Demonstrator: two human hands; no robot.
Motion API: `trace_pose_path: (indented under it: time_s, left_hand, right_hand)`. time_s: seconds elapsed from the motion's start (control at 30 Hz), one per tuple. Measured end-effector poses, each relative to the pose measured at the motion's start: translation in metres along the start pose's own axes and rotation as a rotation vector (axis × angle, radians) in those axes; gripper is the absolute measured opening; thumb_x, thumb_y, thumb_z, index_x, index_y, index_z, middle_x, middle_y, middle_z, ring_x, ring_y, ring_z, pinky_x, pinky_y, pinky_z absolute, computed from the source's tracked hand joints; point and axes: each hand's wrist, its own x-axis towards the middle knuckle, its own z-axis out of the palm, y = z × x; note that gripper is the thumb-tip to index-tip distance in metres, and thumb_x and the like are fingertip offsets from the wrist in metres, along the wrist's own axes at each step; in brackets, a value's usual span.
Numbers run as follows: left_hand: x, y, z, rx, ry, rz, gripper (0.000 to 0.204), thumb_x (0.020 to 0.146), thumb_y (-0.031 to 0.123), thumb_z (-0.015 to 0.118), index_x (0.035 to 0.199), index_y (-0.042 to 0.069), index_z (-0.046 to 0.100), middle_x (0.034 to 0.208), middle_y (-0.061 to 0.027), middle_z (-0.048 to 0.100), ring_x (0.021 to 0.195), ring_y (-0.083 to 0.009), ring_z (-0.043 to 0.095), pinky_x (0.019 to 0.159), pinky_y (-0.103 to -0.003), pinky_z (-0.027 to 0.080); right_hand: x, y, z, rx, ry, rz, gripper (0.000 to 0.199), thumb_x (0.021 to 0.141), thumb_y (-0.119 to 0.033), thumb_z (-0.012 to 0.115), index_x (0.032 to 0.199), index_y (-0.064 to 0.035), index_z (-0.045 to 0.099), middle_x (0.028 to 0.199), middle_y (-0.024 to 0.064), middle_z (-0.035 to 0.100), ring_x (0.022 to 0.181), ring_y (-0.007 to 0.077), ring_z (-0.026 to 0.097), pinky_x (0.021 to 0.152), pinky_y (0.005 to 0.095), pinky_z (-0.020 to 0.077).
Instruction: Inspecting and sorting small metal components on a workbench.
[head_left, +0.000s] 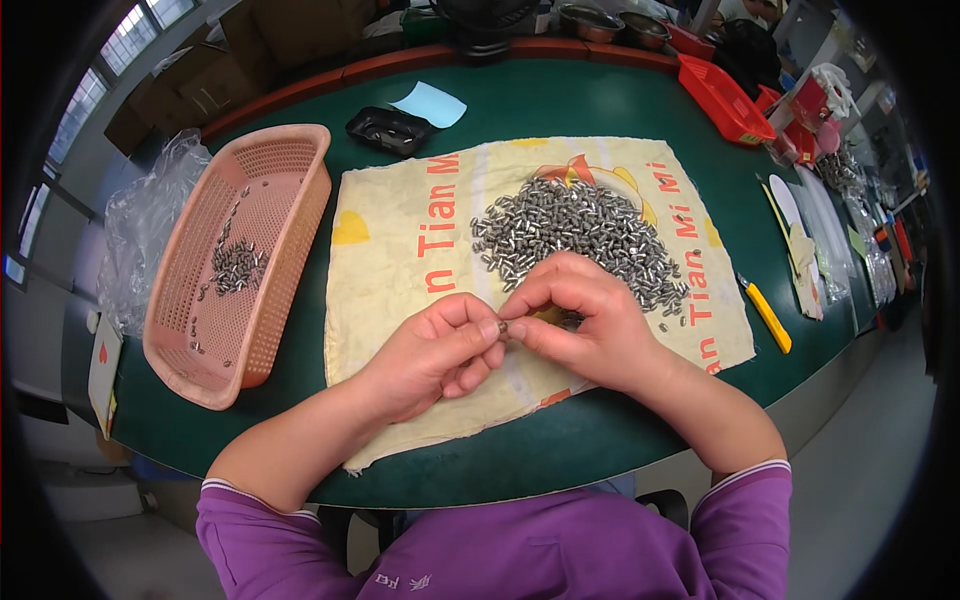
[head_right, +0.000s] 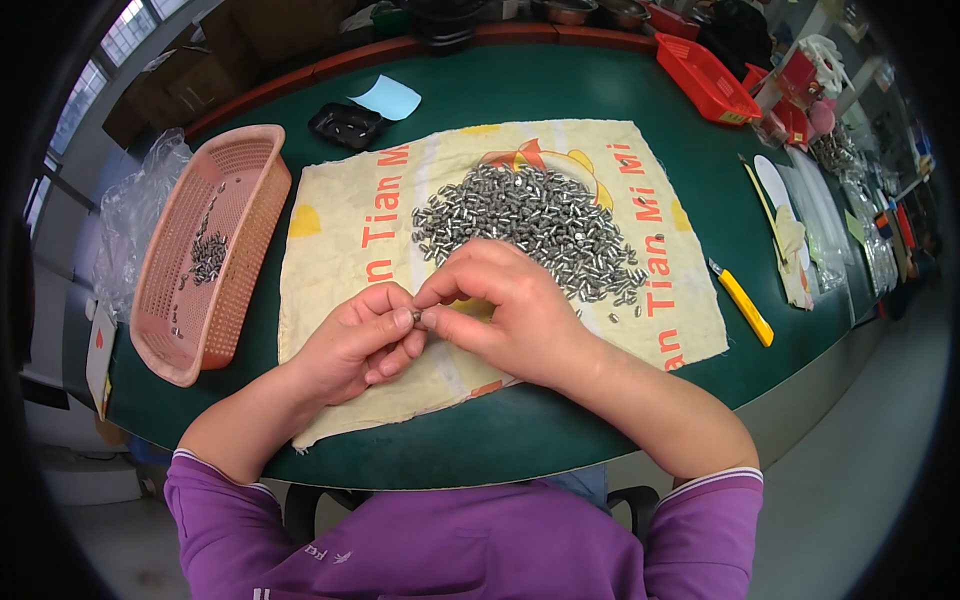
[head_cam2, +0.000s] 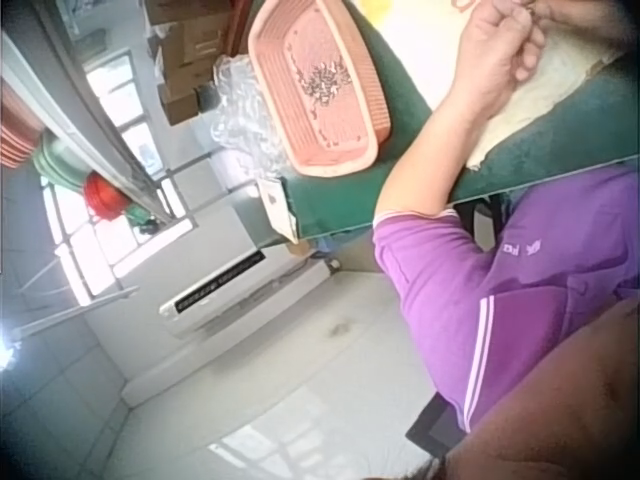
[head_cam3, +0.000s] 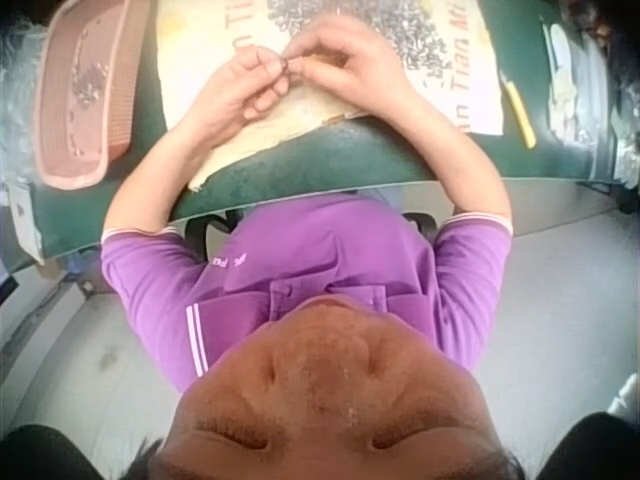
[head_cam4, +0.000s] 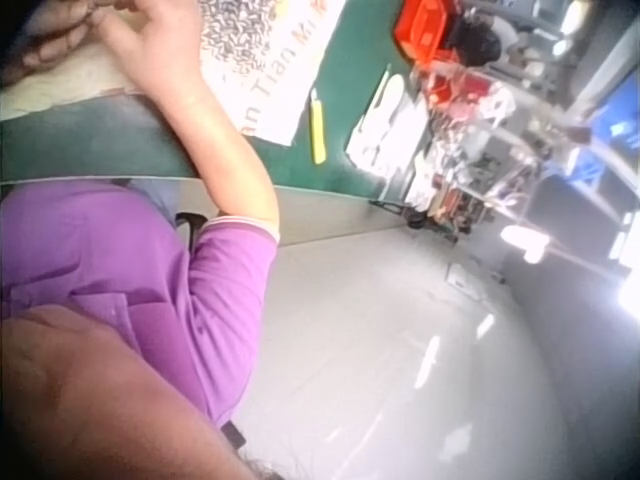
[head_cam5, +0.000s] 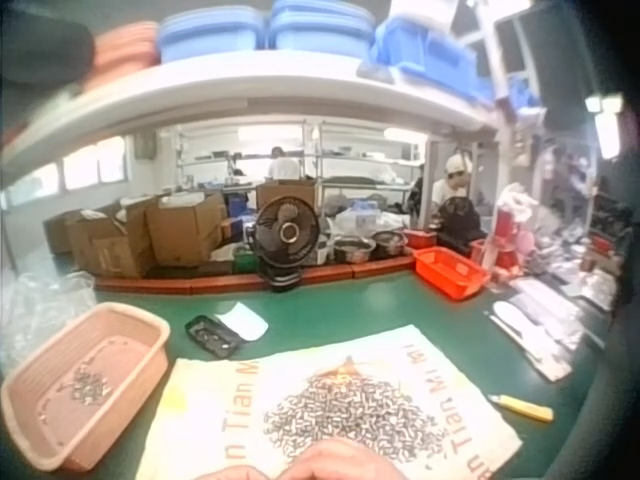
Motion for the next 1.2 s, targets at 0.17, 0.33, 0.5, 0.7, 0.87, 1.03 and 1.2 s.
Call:
trace_pose_path:
  time_s: [0.17,0.33,0.5,0.7,0.87,1.03,1.2]
  left_hand:
    - [-0.0009,-0.0001,0.0016,0.026,0.000,-0.004,0.017,0.106,0.024,0.054,0.105,0.008,0.058,0.086,-0.0026,0.062,0.060,-0.0055,0.050,0.048,-0.018,0.035]
    - [-0.0018,0.0003,0.0022,0.049,0.009,-0.017,0.021,0.107,0.027,0.051,0.105,0.008,0.059,0.086,-0.0027,0.062,0.060,-0.0060,0.050,0.048,-0.019,0.036]
    - [-0.0021,0.0001,0.0020,0.052,0.000,-0.020,0.021,0.108,0.027,0.050,0.106,0.007,0.058,0.086,-0.0027,0.061,0.060,-0.0062,0.050,0.049,-0.019,0.037]
    - [-0.0010,-0.0021,0.0014,0.039,0.007,0.016,0.015,0.105,0.023,0.056,0.104,0.008,0.056,0.087,-0.0017,0.061,0.061,-0.0051,0.049,0.048,-0.019,0.036]
    - [-0.0009,-0.0001,0.0032,0.026,0.012,0.001,0.012,0.103,0.019,0.061,0.102,0.008,0.056,0.086,-0.0012,0.061,0.060,-0.0046,0.049,0.047,-0.019,0.035]
    - [-0.0014,0.0008,0.0042,0.031,0.023,-0.012,0.012,0.100,0.016,0.065,0.102,0.008,0.057,0.084,-0.0014,0.061,0.060,-0.0047,0.049,0.047,-0.019,0.034]
    - [-0.0013,0.0009,0.0040,0.040,0.032,-0.016,0.012,0.098,0.013,0.067,0.102,0.007,0.056,0.082,-0.0008,0.060,0.059,-0.0047,0.049,0.047,-0.020,0.034]
  right_hand:
    - [-0.0001,-0.0017,0.0005,-0.001,-0.009,0.022,0.012,0.081,-0.010,0.078,0.092,-0.0071,0.073,0.091,0.0066,0.067,0.089,0.0246,0.065,0.078,0.0368,0.0530]
    - [-0.0005,0.0002,0.0020,0.025,-0.013,0.047,0.010,0.083,-0.010,0.076,0.092,-0.0069,0.073,0.090,0.0071,0.066,0.088,0.0245,0.065,0.077,0.0362,0.0531]
    - [-0.0009,-0.0005,0.0028,0.034,-0.012,0.060,0.010,0.083,-0.009,0.076,0.092,-0.0066,0.073,0.090,0.0071,0.066,0.088,0.0244,0.065,0.077,0.0358,0.0533]
    - [-0.0001,-0.0020,0.0009,0.051,-0.020,0.081,0.011,0.083,-0.010,0.077,0.092,-0.0065,0.073,0.091,0.0071,0.066,0.088,0.0237,0.065,0.077,0.0353,0.0540]
    - [-0.0008,-0.0011,0.0010,0.039,-0.017,0.059,0.011,0.083,-0.010,0.077,0.092,-0.0070,0.073,0.091,0.0069,0.067,0.088,0.0234,0.065,0.077,0.0352,0.0539]
    - [-0.0012,-0.0019,0.0010,0.057,-0.019,0.059,0.011,0.083,-0.010,0.077,0.092,-0.0082,0.073,0.090,0.0055,0.067,0.088,0.0228,0.065,0.076,0.0347,0.0531]
    - [-0.0016,-0.0011,0.0022,0.082,-0.019,0.042,0.011,0.082,-0.010,0.077,0.092,-0.0092,0.073,0.089,0.0041,0.067,0.087,0.0213,0.065,0.075,0.0337,0.0523]
